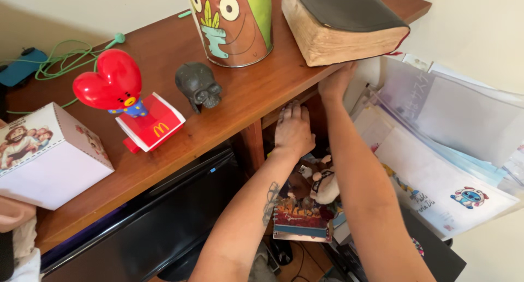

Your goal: The person wipes a computer monitor with a cloth, sprays the cloth with a liquid from a bottle, and then cleans the desk surface and peripheral equipment before organizing items on a nearby shelf.

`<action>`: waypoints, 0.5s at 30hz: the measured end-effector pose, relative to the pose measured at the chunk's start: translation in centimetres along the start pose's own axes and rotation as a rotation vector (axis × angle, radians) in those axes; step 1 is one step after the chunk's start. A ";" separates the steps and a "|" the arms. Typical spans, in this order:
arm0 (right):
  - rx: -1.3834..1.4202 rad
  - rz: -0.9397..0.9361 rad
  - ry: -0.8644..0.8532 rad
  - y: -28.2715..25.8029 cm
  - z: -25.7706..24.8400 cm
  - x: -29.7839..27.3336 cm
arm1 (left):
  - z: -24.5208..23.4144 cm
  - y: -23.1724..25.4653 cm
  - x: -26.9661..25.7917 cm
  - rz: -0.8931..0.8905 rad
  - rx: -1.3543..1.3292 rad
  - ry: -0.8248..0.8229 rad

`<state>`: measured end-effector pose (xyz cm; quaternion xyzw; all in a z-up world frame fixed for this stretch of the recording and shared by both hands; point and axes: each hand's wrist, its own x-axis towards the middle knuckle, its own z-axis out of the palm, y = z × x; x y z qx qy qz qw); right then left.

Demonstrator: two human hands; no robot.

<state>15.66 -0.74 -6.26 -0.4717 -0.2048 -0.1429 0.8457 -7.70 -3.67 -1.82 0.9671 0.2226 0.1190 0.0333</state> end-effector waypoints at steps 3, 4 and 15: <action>-0.670 -0.418 -0.238 -0.8 -1.5 -0.5 | -0.1 0.0 -0.3 0.022 0.008 0.011; -0.603 -0.303 -0.307 -1.5 -2.2 -0.6 | 0.0 0.0 -0.3 0.019 0.011 0.010; -0.824 -0.220 -0.343 -4.3 -2.1 -2.5 | 0.9 -0.9 -0.4 0.053 0.038 0.028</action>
